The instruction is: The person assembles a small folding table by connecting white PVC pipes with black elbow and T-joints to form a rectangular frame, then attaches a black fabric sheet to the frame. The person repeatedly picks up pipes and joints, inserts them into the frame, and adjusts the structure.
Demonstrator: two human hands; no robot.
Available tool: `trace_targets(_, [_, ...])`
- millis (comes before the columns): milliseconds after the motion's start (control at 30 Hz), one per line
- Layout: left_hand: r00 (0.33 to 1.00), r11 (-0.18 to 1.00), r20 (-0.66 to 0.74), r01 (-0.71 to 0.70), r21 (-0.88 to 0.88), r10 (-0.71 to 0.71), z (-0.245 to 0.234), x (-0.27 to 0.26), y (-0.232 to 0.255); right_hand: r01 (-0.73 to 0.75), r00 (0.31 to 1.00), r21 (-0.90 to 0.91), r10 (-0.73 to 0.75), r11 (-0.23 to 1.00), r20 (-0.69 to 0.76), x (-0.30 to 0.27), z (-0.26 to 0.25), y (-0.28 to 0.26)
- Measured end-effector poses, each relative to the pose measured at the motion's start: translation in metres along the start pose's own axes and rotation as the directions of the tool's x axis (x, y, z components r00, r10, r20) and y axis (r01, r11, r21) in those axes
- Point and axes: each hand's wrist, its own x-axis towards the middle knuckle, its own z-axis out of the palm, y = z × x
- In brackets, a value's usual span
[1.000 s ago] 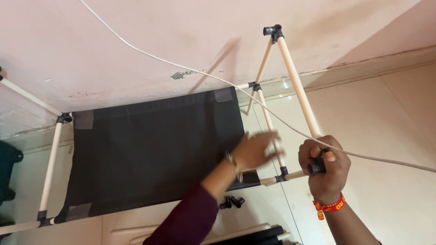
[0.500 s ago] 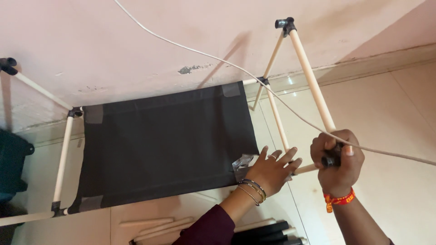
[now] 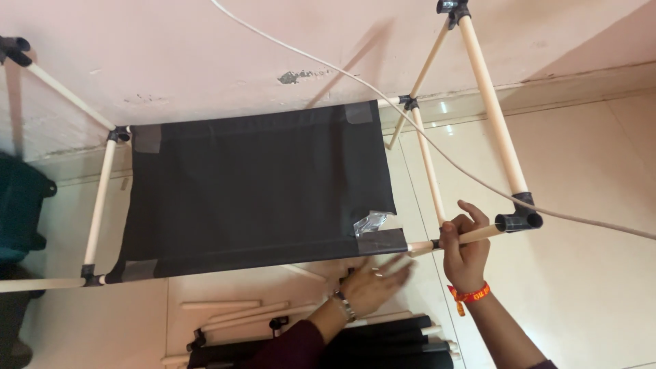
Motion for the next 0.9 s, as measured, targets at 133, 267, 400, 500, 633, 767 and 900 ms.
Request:
trace_targets(133, [0.901,0.825,0.240,0.428,-0.369,-0.360,0.023,-0.045,-0.016,0.037,0.999,-0.168,-0.038,0.985,-0.006,-0.014,-0.003,0.003])
trace_targets(267, [0.792,0.696,0.383,0.606,-0.386,-0.477,0.026,-0.070,-0.044,0.151,0.985,-0.374,-0.173,0.915,-0.026,-0.041,0.005,0.003])
trace_targets(400, [0.846,0.758,0.222,0.533,-0.377,-0.485,0.031,-0.079,-0.046,-0.007,0.999,-0.586,-0.019,0.810,-0.038,-0.086,0.019,0.020])
trace_targets(500, [0.789,0.652,0.302,0.612,-0.447,-0.535,0.036,-0.076,-0.044,-0.048,0.992,-0.605,0.109,0.795,0.065,-0.127,0.029,0.033])
trace_targets(633, [0.781,0.634,0.222,0.610,-0.475,-0.584,0.038,-0.072,-0.046,0.063,0.776,-0.667,0.384,0.743,0.500,-0.164,0.033,0.044])
trace_targets(767, [0.780,0.610,0.218,0.603,-0.514,-0.587,0.034,-0.067,-0.050,0.183,0.775,-0.633,0.286,0.753,0.564,-0.174,0.034,0.049])
trace_targets(900, [0.689,0.347,0.431,0.691,-0.635,-0.582,0.030,-0.059,-0.055,0.239,0.742,-0.600,0.255,0.763,0.620,-0.174,0.034,0.058])
